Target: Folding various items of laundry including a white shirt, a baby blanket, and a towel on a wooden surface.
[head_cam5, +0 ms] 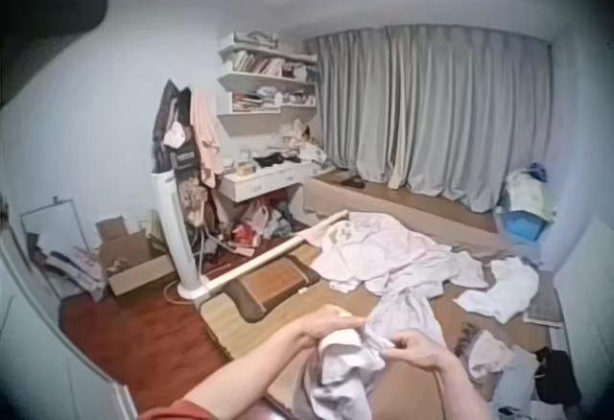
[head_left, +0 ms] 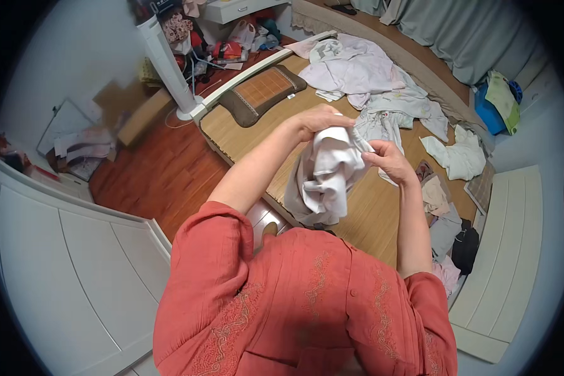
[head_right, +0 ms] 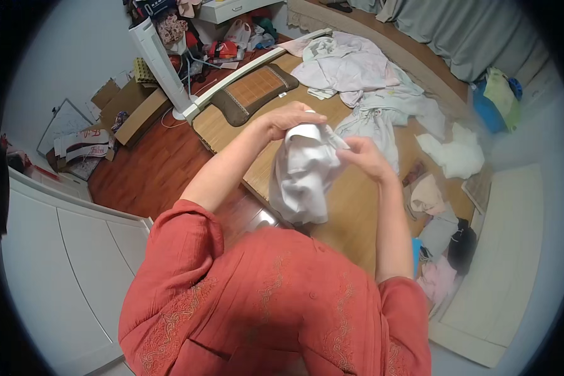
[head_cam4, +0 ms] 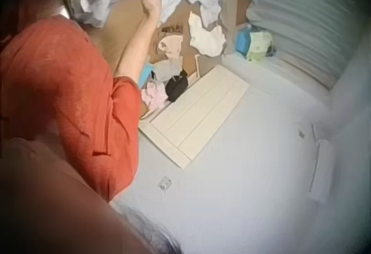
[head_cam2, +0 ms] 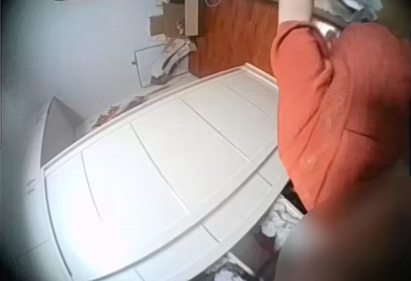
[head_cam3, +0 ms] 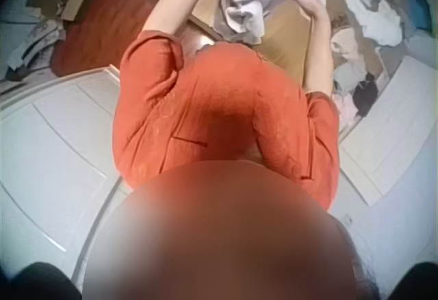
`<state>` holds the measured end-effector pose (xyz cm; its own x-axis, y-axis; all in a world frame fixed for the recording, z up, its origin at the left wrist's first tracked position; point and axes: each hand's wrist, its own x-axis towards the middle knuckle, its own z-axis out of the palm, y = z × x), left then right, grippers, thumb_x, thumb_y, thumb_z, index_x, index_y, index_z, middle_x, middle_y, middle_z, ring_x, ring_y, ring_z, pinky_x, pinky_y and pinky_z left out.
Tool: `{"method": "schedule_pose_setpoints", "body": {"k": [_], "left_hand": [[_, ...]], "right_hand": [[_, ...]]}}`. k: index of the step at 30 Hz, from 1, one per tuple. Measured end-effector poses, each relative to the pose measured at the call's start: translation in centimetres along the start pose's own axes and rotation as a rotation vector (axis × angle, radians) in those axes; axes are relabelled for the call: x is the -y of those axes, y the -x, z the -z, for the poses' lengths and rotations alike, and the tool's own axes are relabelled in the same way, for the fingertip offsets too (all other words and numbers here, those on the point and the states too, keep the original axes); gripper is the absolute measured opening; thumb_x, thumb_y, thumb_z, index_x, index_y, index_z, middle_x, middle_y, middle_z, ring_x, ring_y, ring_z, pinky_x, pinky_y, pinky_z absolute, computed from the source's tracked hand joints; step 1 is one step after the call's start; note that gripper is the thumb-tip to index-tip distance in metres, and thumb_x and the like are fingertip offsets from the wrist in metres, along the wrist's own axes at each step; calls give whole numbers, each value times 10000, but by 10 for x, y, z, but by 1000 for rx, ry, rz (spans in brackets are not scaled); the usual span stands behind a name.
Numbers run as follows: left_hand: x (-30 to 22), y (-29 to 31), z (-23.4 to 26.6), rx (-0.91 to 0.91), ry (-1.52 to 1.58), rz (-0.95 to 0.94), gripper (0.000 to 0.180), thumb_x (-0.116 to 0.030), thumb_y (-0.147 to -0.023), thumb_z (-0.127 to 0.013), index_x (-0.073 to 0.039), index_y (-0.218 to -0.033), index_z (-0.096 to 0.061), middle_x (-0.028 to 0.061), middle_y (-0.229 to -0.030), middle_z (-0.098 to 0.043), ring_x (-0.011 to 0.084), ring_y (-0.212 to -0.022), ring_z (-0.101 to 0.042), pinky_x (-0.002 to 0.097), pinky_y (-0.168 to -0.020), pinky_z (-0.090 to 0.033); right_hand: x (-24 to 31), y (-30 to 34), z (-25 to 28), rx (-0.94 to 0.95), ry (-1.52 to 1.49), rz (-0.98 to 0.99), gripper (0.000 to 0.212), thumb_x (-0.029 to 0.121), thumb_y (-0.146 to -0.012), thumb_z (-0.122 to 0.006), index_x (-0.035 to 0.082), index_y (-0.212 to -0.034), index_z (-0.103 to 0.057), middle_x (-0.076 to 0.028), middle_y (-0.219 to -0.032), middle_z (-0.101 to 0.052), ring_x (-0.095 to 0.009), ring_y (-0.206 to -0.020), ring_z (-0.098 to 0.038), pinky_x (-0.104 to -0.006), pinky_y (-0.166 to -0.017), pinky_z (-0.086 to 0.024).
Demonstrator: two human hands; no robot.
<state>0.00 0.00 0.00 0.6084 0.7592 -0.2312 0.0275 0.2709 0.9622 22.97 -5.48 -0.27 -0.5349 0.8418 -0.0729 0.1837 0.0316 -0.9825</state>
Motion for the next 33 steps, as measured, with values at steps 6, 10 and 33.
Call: {"method": "schedule_pose_setpoints", "body": {"k": [6,10,33], "left_hand": [[14,19,9,-117,-548,-352,649,-354,-607,-731,-38,-1128,-510,115,-926,-612,229,-852,-589,316,-763,-456],[4,24,-18,-378,-917,-335,874,-261,-570,-679,-103,-1319,-258,209,-1033,-553,372,-976,-516,399,-826,-432],[-91,8,-11,-634,-593,-561,247,-74,-631,-562,-27,-861,-639,92,-725,-634,176,-691,-596,276,-646,-463]], "right_hand": [[29,-21,-23,-162,-115,72,231,196,-839,-550,-1,-952,-591,22,-753,-593,-39,-628,-507,-193,-545,-403],[45,-39,-34,-141,245,182,227,222,-832,-560,1,-828,-611,45,-695,-551,-21,-634,-449,-194,-540,-372],[-50,-24,13,-743,767,41,172,34,-709,-497,29,-819,-628,-144,-729,-623,-238,-675,-592,-305,-623,-447]]}}
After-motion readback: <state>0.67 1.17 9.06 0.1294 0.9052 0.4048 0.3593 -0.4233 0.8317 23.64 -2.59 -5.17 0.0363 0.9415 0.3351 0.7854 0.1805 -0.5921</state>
